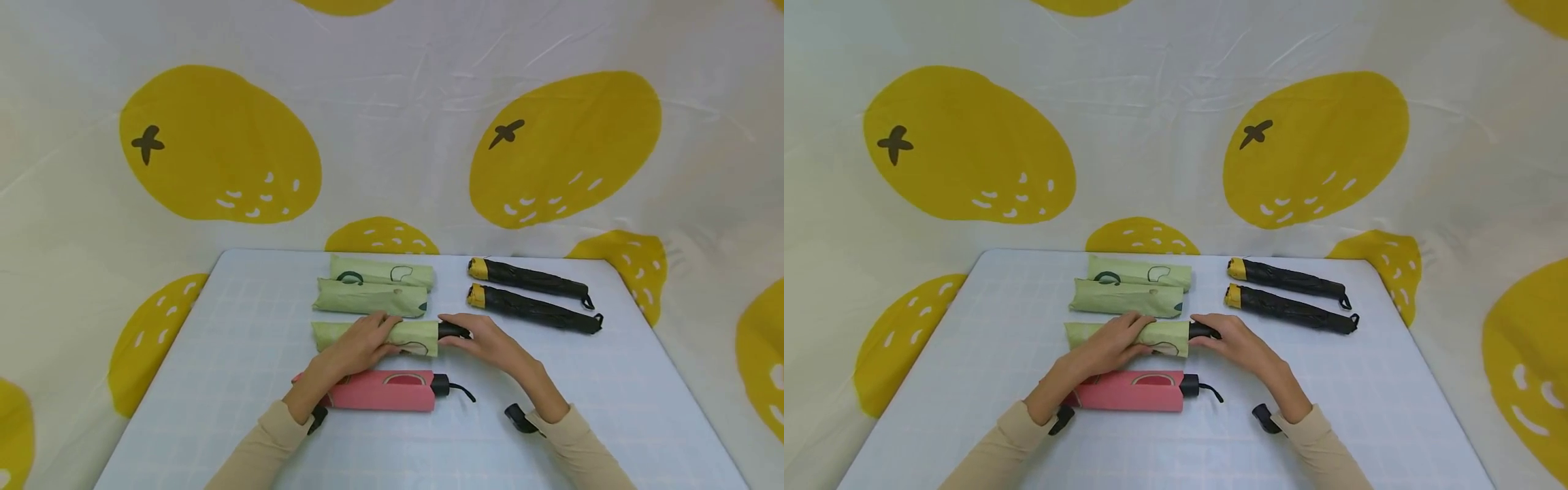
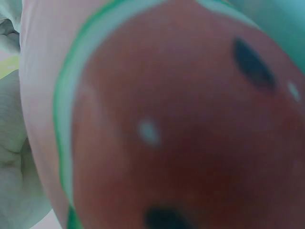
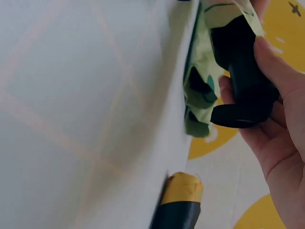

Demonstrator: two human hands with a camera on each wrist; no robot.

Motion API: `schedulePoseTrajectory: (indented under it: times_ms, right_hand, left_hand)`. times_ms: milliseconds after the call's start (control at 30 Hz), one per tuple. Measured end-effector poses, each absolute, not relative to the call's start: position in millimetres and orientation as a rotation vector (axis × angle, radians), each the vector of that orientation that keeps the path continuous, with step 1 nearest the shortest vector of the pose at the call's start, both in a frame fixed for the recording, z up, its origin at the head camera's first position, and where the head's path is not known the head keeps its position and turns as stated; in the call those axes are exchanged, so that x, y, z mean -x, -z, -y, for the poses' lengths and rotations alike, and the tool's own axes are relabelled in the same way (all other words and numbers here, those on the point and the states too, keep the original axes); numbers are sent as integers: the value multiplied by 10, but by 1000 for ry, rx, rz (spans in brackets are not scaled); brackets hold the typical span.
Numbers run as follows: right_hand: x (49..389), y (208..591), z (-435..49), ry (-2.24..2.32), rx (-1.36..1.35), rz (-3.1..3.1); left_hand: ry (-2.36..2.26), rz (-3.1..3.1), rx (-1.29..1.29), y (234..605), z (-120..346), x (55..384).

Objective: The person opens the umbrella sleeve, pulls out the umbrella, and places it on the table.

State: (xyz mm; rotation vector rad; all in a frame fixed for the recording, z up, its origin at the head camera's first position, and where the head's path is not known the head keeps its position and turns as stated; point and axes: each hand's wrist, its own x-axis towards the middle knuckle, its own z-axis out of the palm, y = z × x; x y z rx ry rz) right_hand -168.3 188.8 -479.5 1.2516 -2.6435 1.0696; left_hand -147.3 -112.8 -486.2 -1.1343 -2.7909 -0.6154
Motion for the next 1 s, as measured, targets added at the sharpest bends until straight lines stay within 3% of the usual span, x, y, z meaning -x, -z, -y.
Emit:
schedulePoseTrajectory:
  times_ms: [567,1000]
  right_hand:
    - [1681,4710,-2219,-1125,-1181,2613]
    - [1655,4722,-2200,-1079,-1148,2718]
  left_hand:
    - [664,2916,1161,4813,1124,1506]
    - [562,2990,1111,4806,1067,1497]
